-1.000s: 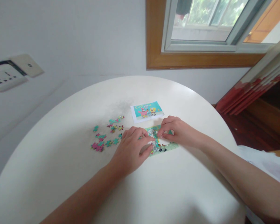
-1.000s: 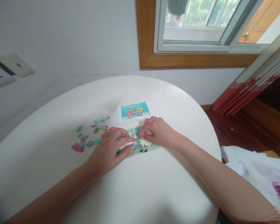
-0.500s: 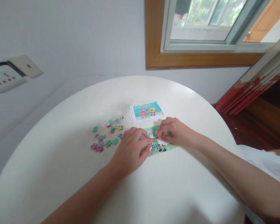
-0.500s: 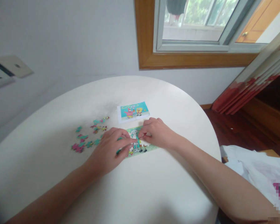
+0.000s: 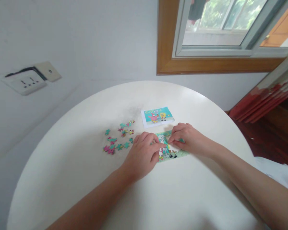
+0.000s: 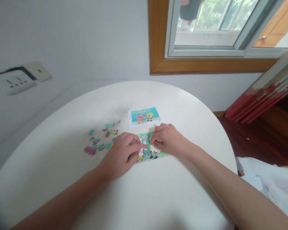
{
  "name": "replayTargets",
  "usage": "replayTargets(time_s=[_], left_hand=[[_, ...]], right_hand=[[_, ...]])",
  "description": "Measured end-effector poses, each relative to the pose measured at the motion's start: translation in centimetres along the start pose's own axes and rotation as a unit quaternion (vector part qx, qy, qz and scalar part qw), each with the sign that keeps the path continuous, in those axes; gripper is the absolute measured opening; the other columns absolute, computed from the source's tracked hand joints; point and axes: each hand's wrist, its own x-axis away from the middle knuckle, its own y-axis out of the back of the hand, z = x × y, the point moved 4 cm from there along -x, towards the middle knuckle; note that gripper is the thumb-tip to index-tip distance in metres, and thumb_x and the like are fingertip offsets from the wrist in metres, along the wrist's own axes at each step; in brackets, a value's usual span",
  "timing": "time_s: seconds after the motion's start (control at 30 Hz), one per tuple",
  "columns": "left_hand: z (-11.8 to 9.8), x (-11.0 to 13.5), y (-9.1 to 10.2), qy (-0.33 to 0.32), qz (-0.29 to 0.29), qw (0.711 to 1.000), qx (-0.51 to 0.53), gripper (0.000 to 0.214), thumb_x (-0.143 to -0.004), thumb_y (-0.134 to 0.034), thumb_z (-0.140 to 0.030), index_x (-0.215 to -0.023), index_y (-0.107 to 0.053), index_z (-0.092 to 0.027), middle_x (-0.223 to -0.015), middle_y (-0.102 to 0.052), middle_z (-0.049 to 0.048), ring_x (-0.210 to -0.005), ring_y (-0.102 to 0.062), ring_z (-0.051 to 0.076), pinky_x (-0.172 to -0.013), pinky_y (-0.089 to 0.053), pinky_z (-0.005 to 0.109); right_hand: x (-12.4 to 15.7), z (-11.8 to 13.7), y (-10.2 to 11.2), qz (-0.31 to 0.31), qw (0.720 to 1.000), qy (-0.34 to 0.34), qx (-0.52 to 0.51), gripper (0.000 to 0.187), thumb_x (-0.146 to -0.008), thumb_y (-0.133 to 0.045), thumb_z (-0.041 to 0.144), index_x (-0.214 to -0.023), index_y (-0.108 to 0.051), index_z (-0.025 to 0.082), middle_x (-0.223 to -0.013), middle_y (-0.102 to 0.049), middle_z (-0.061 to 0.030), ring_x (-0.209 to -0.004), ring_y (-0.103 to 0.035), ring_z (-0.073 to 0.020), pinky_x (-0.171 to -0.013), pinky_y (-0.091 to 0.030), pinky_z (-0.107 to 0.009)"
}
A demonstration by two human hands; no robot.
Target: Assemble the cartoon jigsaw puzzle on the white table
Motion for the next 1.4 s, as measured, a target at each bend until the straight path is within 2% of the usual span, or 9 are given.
replayTargets(time_s=[0.13,0.23,0.4,0.5,0.63,0.73,0.87,1.1,1.4], left_hand=[[-0.3,0.2,-0.2,-0.003,-0.002,1.000,-0.007,0.027,-0.086,-0.056,-0.013,-0.104,-0.070,-0.026,-0.102,-0.060,0.0048,-0.102,-0.050,0.024,-0.089,-0.040,0.041],[-0.5,0.0,0.7,-0.018,-0.014,0.999,-0.039,0.028,-0.087,-0.054,-0.014,-0.109,-0.068,-0.026,-0.105,-0.060,0.0055,-0.103,-0.051,0.024,-0.088,-0.040,0.042],[0.7,-0.2,6.0,0.005,-0.137,0.980,-0.142,0.028,-0.089,-0.050,-0.013,-0.111,-0.064,-0.023,-0.105,-0.059,0.0062,-0.099,-0.052,0.024,-0.088,-0.040,0.042],[3.2,0.7,8.1,0.040,-0.156,0.975,-0.153,0.024,-0.091,-0.048,-0.016,-0.108,-0.063,-0.023,-0.101,-0.059,0.0056,-0.096,-0.053,0.023,-0.088,-0.041,0.041],[7.4,2.8,7.9,0.074,-0.176,0.971,-0.146,0.023,-0.092,-0.044,-0.020,-0.108,-0.061,-0.020,-0.100,-0.060,0.0075,-0.099,-0.053,0.025,-0.091,-0.041,0.041],[9.5,3.5,7.5,0.080,-0.170,0.976,-0.112,0.022,-0.094,-0.043,-0.026,-0.108,-0.058,-0.019,-0.102,-0.061,0.0082,-0.098,-0.054,0.025,-0.091,-0.042,0.041],[9.5,3.5,8.3,0.085,-0.190,0.972,-0.113,0.023,-0.095,-0.042,-0.029,-0.106,-0.058,-0.019,-0.103,-0.062,0.0074,-0.100,-0.054,0.024,-0.095,-0.039,0.042],[9.7,3.9,8.6,0.128,-0.154,0.974,-0.102,0.028,-0.094,-0.043,-0.033,-0.100,-0.066,-0.019,-0.097,-0.062,0.0076,-0.096,-0.053,0.024,-0.093,-0.040,0.041],[12.2,3.9,6.7,0.164,-0.083,0.977,-0.111,0.027,-0.085,-0.061,-0.041,-0.100,-0.071,-0.023,-0.097,-0.058,0.0065,-0.097,-0.051,0.026,-0.092,-0.039,0.042]], right_hand=[[0.0,-0.1,-0.1,0.004,1.000,0.008,0.005,0.017,-0.083,-0.064,0.015,-0.087,-0.076,0.026,-0.089,-0.068,-0.0036,-0.087,-0.058,-0.0193,-0.080,-0.039,-0.033],[0.0,-0.1,0.1,-0.010,1.000,0.010,-0.005,0.017,-0.083,-0.064,0.015,-0.088,-0.076,0.025,-0.091,-0.068,-0.0050,-0.087,-0.059,-0.0195,-0.079,-0.042,-0.033],[-0.1,-0.6,0.6,-0.043,0.999,-0.009,-0.025,0.018,-0.087,-0.058,0.017,-0.089,-0.075,0.023,-0.088,-0.069,-0.0062,-0.087,-0.060,-0.0207,-0.079,-0.046,-0.034],[-0.2,-0.8,0.6,-0.059,0.997,-0.011,-0.041,0.019,-0.087,-0.056,0.016,-0.090,-0.074,0.023,-0.088,-0.070,-0.0055,-0.086,-0.061,-0.0204,-0.081,-0.047,-0.035],[-0.1,-0.5,0.8,-0.076,0.996,-0.007,-0.052,0.019,-0.088,-0.055,0.019,-0.093,-0.073,0.023,-0.090,-0.069,-0.0066,-0.087,-0.061,-0.0214,-0.081,-0.048,-0.038],[0.0,0.0,1.0,-0.081,0.995,-0.003,-0.055,0.020,-0.088,-0.055,0.018,-0.095,-0.073,0.023,-0.092,-0.069,-0.0071,-0.089,-0.061,-0.0218,-0.081,-0.048,-0.038],[0.1,0.5,1.2,-0.090,0.994,0.006,-0.058,0.021,-0.089,-0.054,0.018,-0.096,-0.073,0.022,-0.093,-0.070,-0.0073,-0.090,-0.062,-0.0218,-0.081,-0.049,-0.039],[-0.2,0.2,0.5,-0.083,0.995,0.012,-0.057,0.021,-0.089,-0.052,0.018,-0.094,-0.073,0.021,-0.092,-0.073,-0.0074,-0.088,-0.064,-0.0219,-0.082,-0.050,-0.039],[-0.3,0.1,0.3,-0.069,0.996,0.002,-0.058,0.022,-0.088,-0.052,0.018,-0.094,-0.073,0.021,-0.092,-0.073,-0.0063,-0.089,-0.065,-0.0212,-0.083,-0.050,-0.037]])
